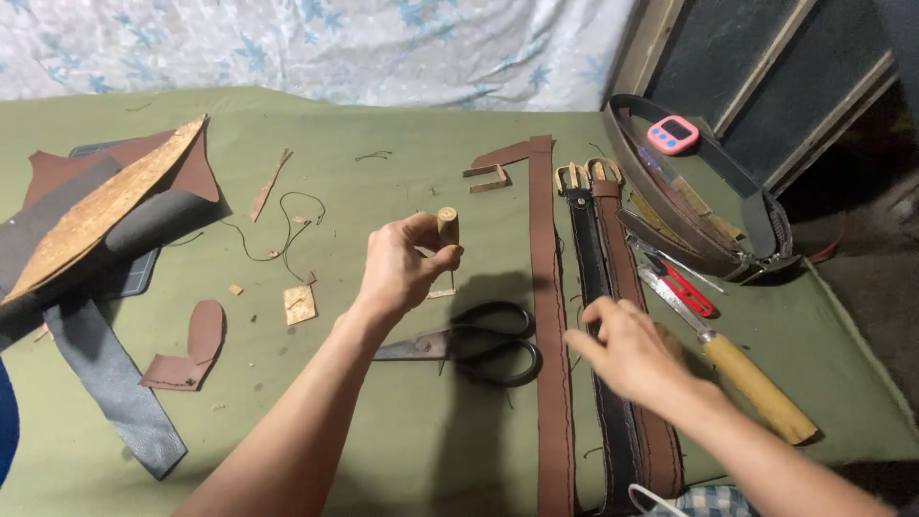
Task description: Shaving a wooden dowel with a knife and using an awl to work on leather components on a workbench.
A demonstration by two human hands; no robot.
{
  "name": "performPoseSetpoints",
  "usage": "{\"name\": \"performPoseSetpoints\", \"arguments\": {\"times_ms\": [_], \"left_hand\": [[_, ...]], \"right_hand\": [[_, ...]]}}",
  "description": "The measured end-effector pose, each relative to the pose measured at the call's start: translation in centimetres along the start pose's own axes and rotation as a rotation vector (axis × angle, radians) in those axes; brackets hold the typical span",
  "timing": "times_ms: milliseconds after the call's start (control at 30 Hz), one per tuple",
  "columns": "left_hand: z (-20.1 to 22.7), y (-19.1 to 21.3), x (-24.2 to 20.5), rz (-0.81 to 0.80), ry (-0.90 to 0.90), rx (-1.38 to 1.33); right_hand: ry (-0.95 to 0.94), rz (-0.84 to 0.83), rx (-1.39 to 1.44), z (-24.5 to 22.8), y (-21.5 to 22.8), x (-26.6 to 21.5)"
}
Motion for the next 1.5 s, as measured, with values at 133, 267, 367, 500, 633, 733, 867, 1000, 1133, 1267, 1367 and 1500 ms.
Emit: {"name": "performPoseSetpoints", "arguments": {"times_ms": [133, 267, 367, 500, 633, 733, 867, 1000, 1133, 1267, 1367, 1500], "left_hand": [[3.0, 0.3, -1.8, 0.001, -0.007, -0.086], [3.2, 0.9, -2.7, 0.022, 0.074, -0.106], [3.7, 1.3, -3.3, 0.024, 0.089, -0.134], [3.9, 1.3, -3.5, 0.030, 0.096, -0.138], [3.7, 1.3, -3.1, 0.041, 0.105, -0.119], [3.8, 1.1, -2.9, 0.037, 0.104, -0.119], [4.1, 0.8, -2.9, 0.029, 0.094, -0.121], [3.9, 0.7, -2.6, 0.018, 0.092, -0.126], [4.1, 0.9, -2.8, 0.014, 0.087, -0.148], [3.3, 0.5, -2.2, 0.022, 0.070, -0.146], [2.7, 0.2, -2.0, 0.032, 0.055, -0.147], [2.4, -0.3, -1.8, 0.035, 0.022, -0.156]], "right_hand": [[-0.085, -0.059, -0.143, 2.1, -4.4, 2.8], [-0.115, -0.015, -0.029, 1.7, -3.9, 2.0], [-0.170, -0.023, 0.180, 1.5, -2.3, 0.9], [-0.098, 0.284, 0.166, 7.3, -0.7, 3.2], [-0.285, 0.371, 0.164, 15.2, 1.3, 2.5], [-0.521, 0.147, -0.162, 22.1, 0.0, 3.3], [-0.441, 0.194, -0.187, 27.9, -1.8, 5.6], [-0.384, 0.116, 0.037, 24.9, 0.2, 3.2], [-0.290, 0.166, 0.305, 16.1, 4.0, -2.2], [0.058, 0.221, 0.605, 7.9, 5.4, -3.5], [0.115, 0.164, 0.584, 0.5, 4.6, -4.4], [0.159, 0.031, 0.148, -6.4, 2.9, -4.9]]}}
Point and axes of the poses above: each hand's wrist, its own x-axis towards the middle knuckle, its own y-axis out of the back of the hand, z = x × y, the point moved 3 cm from there along x, towards the middle knuckle, and after that the axes turned 15 degrees about -z, right-handed, at the moved point
